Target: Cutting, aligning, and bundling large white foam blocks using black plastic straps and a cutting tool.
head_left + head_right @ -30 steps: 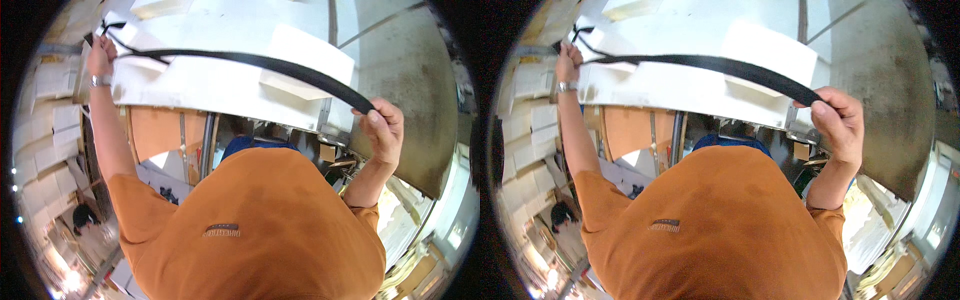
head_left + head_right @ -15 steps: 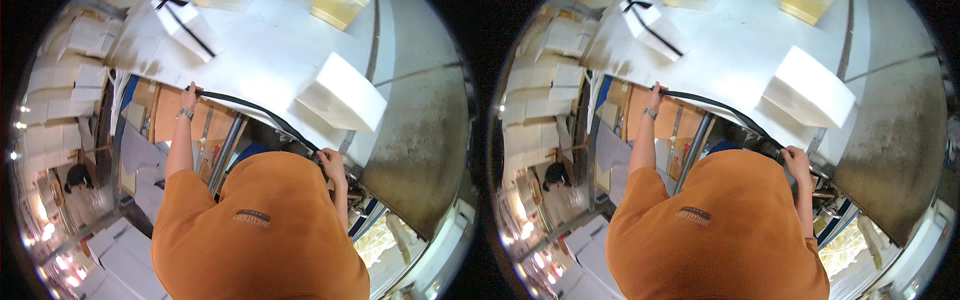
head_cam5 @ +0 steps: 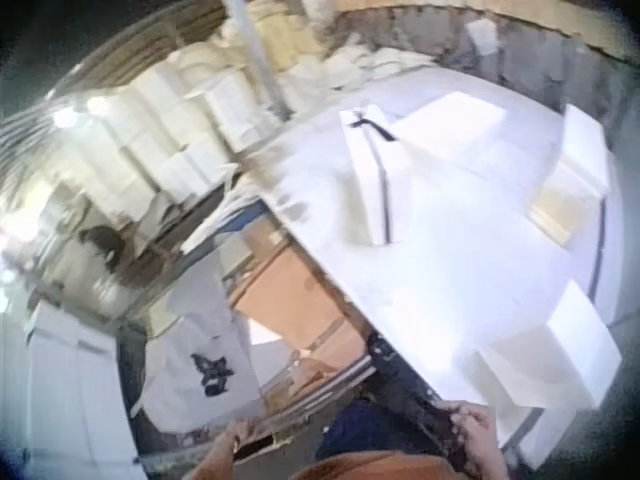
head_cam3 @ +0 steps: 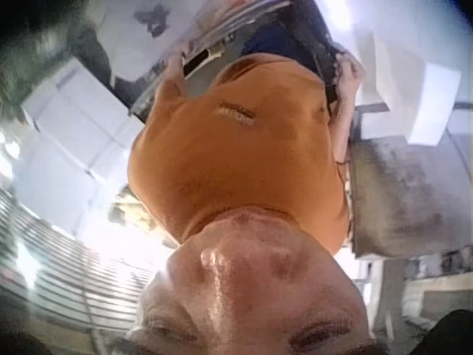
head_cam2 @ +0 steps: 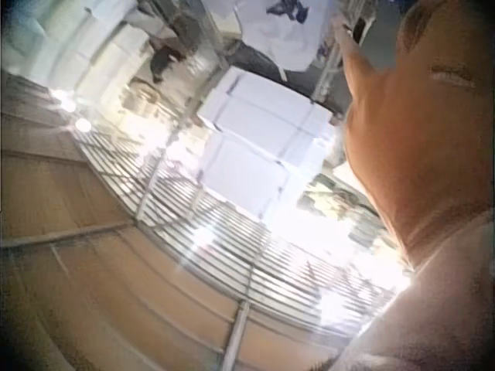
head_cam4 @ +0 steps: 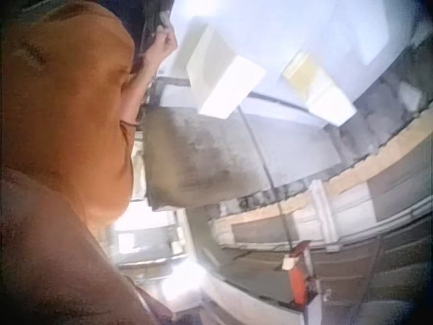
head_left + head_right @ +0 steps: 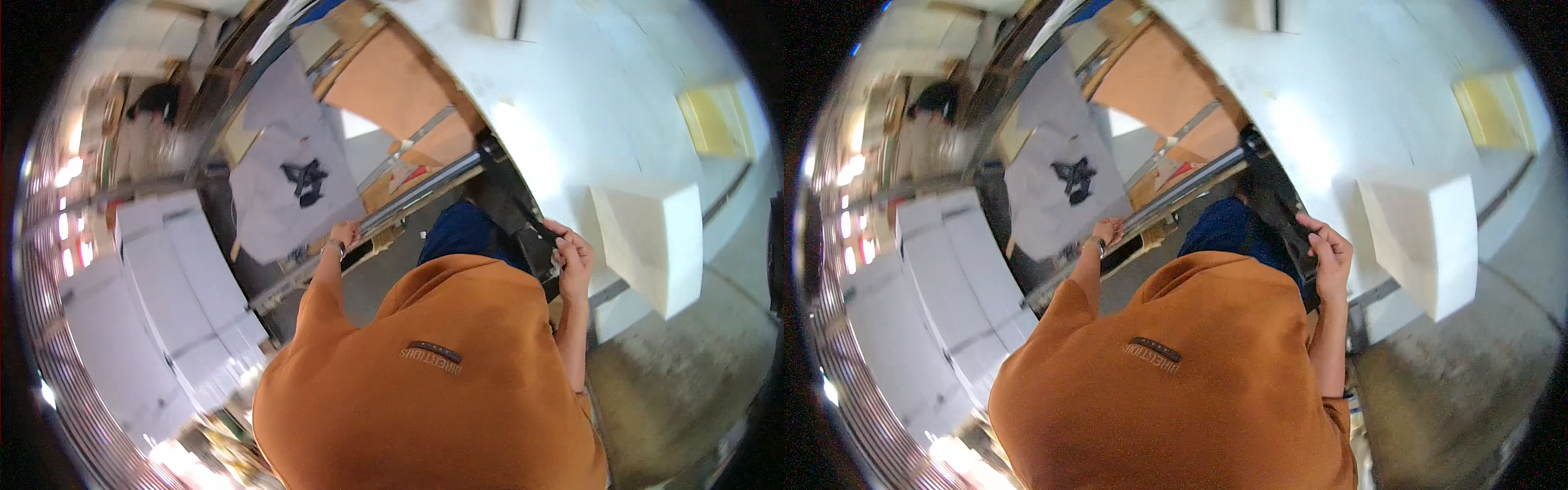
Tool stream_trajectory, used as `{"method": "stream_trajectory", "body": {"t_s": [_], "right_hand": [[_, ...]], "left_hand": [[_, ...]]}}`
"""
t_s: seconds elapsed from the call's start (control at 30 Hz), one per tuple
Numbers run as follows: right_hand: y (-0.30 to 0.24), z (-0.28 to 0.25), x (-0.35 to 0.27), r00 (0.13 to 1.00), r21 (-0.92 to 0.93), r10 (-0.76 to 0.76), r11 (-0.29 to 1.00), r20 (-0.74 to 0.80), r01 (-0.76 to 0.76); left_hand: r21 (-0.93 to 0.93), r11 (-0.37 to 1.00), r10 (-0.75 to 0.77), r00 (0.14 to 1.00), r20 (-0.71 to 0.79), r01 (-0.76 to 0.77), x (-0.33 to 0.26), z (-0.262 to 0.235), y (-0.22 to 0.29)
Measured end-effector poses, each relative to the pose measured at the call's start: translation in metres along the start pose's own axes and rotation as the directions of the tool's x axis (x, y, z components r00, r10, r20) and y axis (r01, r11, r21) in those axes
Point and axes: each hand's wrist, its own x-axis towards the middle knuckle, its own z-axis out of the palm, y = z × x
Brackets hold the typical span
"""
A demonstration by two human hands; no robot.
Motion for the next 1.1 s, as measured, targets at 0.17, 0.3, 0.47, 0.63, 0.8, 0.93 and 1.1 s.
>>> {"method": "stream_trajectory", "body": {"t_s": [0.17, 0.3, 0.47, 0.63, 0.8, 0.93, 1.1], "right_hand": [[-0.007, 0.014, 0.009, 0.965, 0.514, 0.109, 0.829, 0.239, -0.221], [-0.019, 0.066, -0.008, 0.94, 0.486, 0.277, 0.805, 0.201, -0.341], [-0.006, 0.12, -0.051, 0.853, 0.253, 0.359, 0.846, 0.379, -0.469], [0.052, 0.176, -0.071, 0.841, -0.199, 0.521, 0.848, 0.146, -0.491], [0.07, 0.231, -0.082, 0.776, -0.114, 0.631, 0.77, -0.002, -0.627], [0.067, 0.276, -0.078, 0.785, -0.109, 0.619, 0.779, -0.024, -0.617], [0.051, 0.312, -0.055, 0.785, -0.148, 0.617, 0.783, 0.06, -0.604]], "left_hand": [[-0.292, 0.944, -0.19, 0.976, -0.103, 0.153, -0.117, 0.001, -0.067], [-0.203, 0.969, -0.164, 0.98, -0.117, 0.138, -0.118, -0.075, -0.136], [0.16, 0.597, 0.799, 0.601, -0.029, -0.786, 0.023, -0.139, -0.104], [0.628, 0.776, 0.329, 0.883, -0.336, -0.05, 0.112, -0.145, -0.016], [0.637, 0.725, 0.313, 0.698, -0.644, 0.263, 0.196, -0.179, 0.026], [0.684, 0.691, 0.278, 0.787, -0.551, 0.235, 0.216, -0.196, 0.013], [-0.861, 0.503, 0.176, 0.965, 0.193, 0.081, 0.092, -0.078, 0.044]]}}
